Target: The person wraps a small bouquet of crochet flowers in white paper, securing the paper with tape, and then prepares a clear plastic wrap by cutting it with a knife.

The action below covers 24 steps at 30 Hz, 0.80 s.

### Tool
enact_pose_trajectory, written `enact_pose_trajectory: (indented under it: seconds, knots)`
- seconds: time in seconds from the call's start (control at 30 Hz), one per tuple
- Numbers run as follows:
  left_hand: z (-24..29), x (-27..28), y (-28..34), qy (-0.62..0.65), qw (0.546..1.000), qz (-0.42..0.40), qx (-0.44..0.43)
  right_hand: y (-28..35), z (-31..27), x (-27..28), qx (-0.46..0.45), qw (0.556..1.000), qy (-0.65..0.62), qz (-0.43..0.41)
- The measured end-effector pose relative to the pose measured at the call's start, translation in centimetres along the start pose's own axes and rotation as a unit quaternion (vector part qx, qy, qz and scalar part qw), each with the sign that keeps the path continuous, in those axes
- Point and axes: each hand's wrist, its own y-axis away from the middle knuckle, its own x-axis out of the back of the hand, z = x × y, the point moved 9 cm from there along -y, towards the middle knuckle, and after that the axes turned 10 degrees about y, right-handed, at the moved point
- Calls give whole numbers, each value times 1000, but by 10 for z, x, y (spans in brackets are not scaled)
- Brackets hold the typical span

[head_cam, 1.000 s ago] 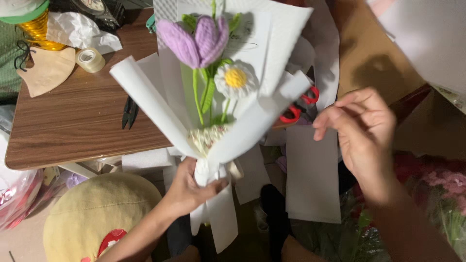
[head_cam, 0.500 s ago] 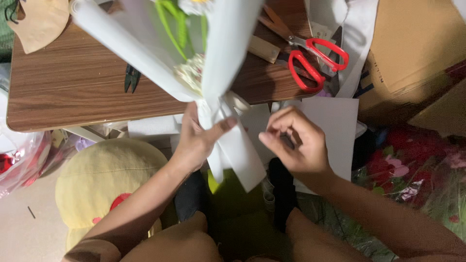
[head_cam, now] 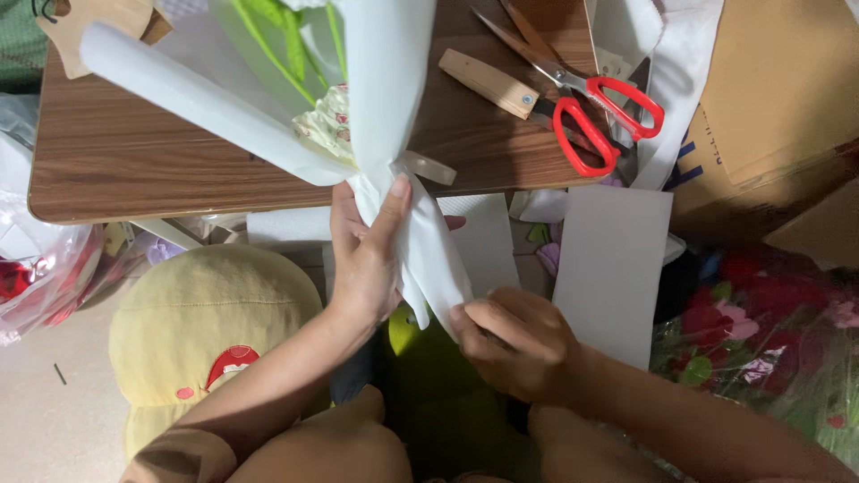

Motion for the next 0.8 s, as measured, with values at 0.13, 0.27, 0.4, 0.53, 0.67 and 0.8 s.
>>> enact_pose_trajectory:
  seconds: [0.13,0.27,0.4,0.53,0.67,0.8]
  knots:
    - [4,0,4,-10,999,17,25,7,5,-9,-3,999,-38,-37]
    - [-1,10,-15,-89,994,-52,23,1,24,-9,-77,972,-200,-96]
    - [-3,13,-26,-124,988,-88,18,9,69,1,-246,939,-225,-79]
    - [-7,8,-22,-131,985,-102,42,24,91,-10,-299,918,-242,-101]
    - [-11,17,-32,-147,983,-97,50,75,111,-32,-365,882,-257,-148]
    - [17,-2,-22,-214,972,-91,44,150,132,-50,-456,830,-212,-242]
